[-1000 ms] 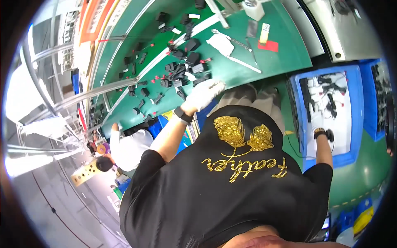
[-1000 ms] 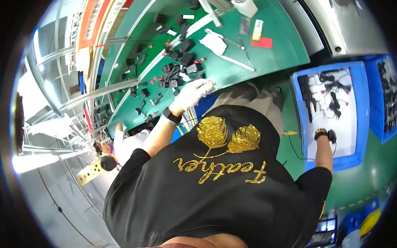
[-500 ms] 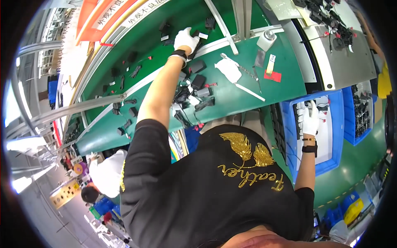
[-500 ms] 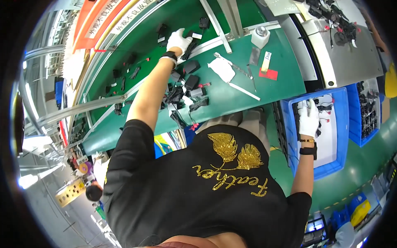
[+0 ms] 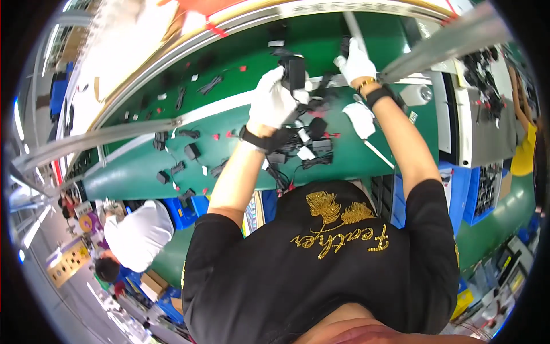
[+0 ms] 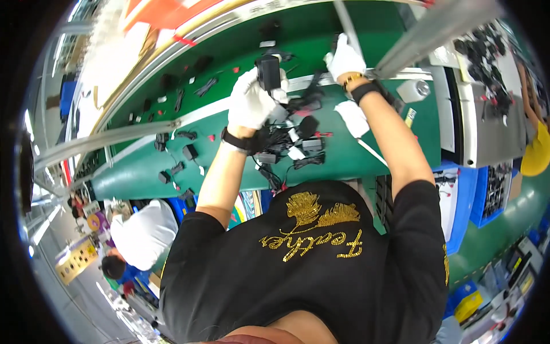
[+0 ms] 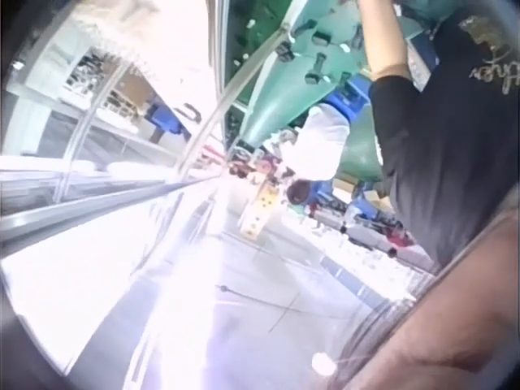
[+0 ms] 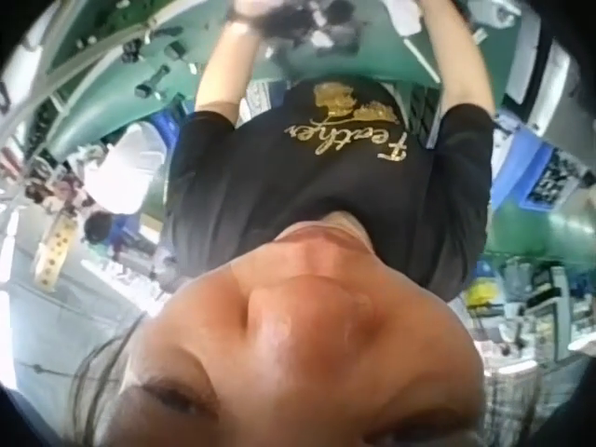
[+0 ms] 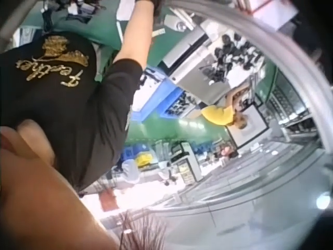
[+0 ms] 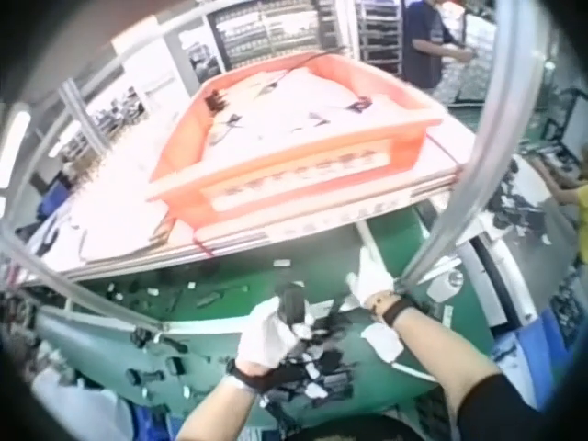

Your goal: The person picks up power adapters from the table, turns them over to inspect them, and wipes them with a cloth before placing them into a blue bin.

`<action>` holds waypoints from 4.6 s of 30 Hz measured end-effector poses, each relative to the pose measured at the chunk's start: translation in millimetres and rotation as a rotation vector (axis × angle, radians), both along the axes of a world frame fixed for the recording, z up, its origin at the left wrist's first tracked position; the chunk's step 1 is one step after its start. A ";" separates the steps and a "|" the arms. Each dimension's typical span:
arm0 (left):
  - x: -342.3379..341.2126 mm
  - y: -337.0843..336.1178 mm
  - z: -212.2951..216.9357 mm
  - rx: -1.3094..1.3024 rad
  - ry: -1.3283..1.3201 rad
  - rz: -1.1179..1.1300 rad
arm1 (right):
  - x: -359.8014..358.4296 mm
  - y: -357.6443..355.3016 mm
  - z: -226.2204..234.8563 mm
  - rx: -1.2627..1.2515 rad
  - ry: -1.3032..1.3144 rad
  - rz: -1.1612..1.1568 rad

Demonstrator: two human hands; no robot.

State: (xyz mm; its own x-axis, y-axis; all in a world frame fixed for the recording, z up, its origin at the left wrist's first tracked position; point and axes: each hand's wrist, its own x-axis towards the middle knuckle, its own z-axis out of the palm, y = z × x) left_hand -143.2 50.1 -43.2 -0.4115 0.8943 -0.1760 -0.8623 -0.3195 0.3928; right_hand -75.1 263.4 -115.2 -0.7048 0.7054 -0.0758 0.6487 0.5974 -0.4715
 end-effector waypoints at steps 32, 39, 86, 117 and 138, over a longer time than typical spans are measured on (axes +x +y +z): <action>131.5 -35.8 48.9 -0.274 0.585 0.506 | 141.9 -125.3 132.9 -0.425 0.728 0.420; 166.0 -27.7 61.4 -0.273 0.654 0.423 | 164.8 -123.5 129.9 -0.229 0.909 0.315; -104.8 63.2 -108.4 -1.058 2.225 -0.267 | 184.6 -99.7 181.6 -1.996 1.326 -0.506; 134.6 7.6 -12.7 -0.990 1.878 -0.263 | 602.9 52.6 102.4 0.391 -0.129 -0.228; 149.3 -53.2 -33.7 -1.119 2.011 -0.173 | 634.3 -67.2 -168.2 -0.029 -0.780 0.325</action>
State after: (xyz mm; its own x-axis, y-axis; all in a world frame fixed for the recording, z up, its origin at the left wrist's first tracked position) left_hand 6.1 -3.0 -76.9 -0.5912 0.8042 -0.0616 0.7263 0.5640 0.3930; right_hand 559.1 196.2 -283.4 -0.6102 0.4672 -0.6398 0.5931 0.8049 0.0220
